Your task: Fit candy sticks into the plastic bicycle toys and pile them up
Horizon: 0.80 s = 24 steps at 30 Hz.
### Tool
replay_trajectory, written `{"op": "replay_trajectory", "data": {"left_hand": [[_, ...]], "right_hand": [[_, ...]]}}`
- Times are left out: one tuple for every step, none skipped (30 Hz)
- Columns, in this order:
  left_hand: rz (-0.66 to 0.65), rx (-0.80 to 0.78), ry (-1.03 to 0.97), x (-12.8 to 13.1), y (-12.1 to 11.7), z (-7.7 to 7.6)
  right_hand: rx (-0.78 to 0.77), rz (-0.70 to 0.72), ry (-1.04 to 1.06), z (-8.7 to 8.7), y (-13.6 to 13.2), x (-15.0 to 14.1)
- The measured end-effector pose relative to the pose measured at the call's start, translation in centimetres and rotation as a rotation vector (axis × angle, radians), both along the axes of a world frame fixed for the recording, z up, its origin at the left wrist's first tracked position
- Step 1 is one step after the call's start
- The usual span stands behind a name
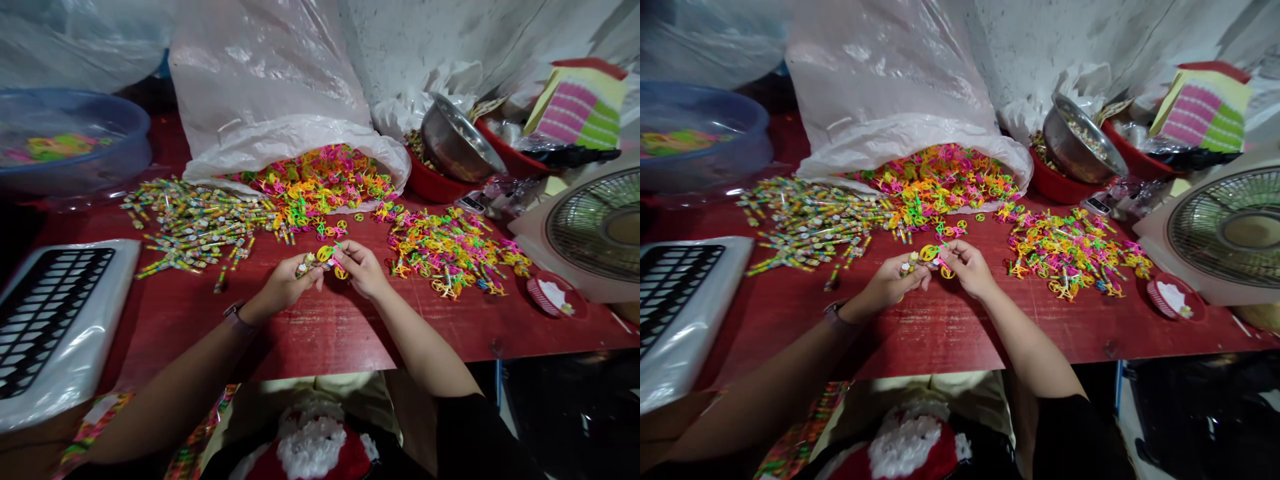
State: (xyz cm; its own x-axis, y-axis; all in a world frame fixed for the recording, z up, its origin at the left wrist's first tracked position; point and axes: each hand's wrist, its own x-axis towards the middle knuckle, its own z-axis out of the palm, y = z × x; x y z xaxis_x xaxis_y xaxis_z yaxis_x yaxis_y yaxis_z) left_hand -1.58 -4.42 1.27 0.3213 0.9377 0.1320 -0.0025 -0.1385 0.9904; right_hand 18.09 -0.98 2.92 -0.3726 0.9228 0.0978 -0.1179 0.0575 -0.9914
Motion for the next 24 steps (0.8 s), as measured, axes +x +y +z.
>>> {"op": "replay_trajectory", "data": {"left_hand": [[0.011, 0.009, 0.010, 0.0, 0.0, -0.1], [0.025, 0.021, 0.020, 0.0, 0.0, -0.1], [0.040, 0.034, 0.026, 0.1, 0.0, -0.2], [0.053, 0.044, 0.027, 0.1, 0.0, -0.3], [0.063, 0.048, 0.025, 0.2, 0.0, -0.3], [0.070, 0.048, 0.023, 0.3, 0.0, -0.4], [0.076, 0.046, 0.023, 0.3, 0.0, -0.5], [0.085, 0.046, 0.027, 0.4, 0.0, -0.5], [0.101, 0.046, 0.036, 0.5, 0.0, -0.7], [0.122, 0.047, 0.050, 0.6, 0.0, -0.8], [0.150, 0.047, 0.069, 0.7, -0.1, -1.0], [0.183, 0.043, 0.089, 0.8, -0.1, -1.2], [0.214, 0.035, 0.109, 1.0, -0.1, -1.5], [0.240, 0.026, 0.125, 1.1, -0.1, -1.7], [0.257, 0.019, 0.138, 1.2, -0.1, -1.9], [0.267, 0.016, 0.144, 1.3, -0.1, -2.1], [0.269, 0.016, 0.142, 1.3, 0.0, -2.2], [0.264, 0.016, 0.133, 1.3, 0.1, -2.3], [0.255, 0.012, 0.121, 1.3, 0.1, -2.3], [0.249, 0.005, 0.107, 1.2, 0.2, -2.3], [0.249, -0.004, 0.090, 1.0, 0.3, -2.2], [0.257, -0.012, 0.071, 0.9, 0.4, -2.0], [0.271, -0.018, 0.050, 0.7, 0.5, -1.9], [0.290, -0.018, 0.026, 0.5, 0.6, -1.7]], "right_hand": [[0.024, -0.006, -0.026, 0.0, -0.1, -0.1], [0.052, -0.017, -0.050, 0.1, -0.2, -0.2], [0.082, -0.031, -0.074, 0.1, -0.3, -0.3], [0.112, -0.046, -0.095, 0.1, -0.4, -0.4], [0.141, -0.063, -0.113, 0.1, -0.5, -0.5], [0.167, -0.077, -0.132, 0.0, -0.5, -0.5], [0.190, -0.092, -0.153, -0.2, -0.5, -0.6], [0.210, -0.107, -0.176, -0.4, -0.5, -0.6], [0.228, -0.124, -0.200, -0.6, -0.5, -0.6], [0.246, -0.145, -0.228, -0.9, -0.5, -0.6], [0.266, -0.171, -0.263, -1.2, -0.5, -0.7], [0.290, -0.202, -0.307, -1.5, -0.5, -0.7], [0.317, -0.234, -0.355, -1.8, -0.6, -0.9], [0.345, -0.266, -0.399, -2.0, -0.6, -1.1], [0.368, -0.293, -0.433, -2.3, -0.6, -1.3], [0.385, -0.312, -0.455, -2.4, -0.6, -1.6], [0.390, -0.317, -0.465, -2.5, -0.5, -1.8], [0.386, -0.308, -0.463, -2.3, -0.3, -1.8], [0.377, -0.291, -0.453, -2.0, 0.1, -1.6], [0.371, -0.280, -0.435, -1.4, 0.5, -1.0], [0.373, -0.287, -0.414, -0.6, 1.0, 0.1], [0.383, -0.323, -0.393, 0.4, 1.5, 1.8], [0.407, -0.399, -0.376, 1.6, 2.0, 3.9], [0.433, -0.516, -0.382, 2.8, 2.4, 6.4]]}}
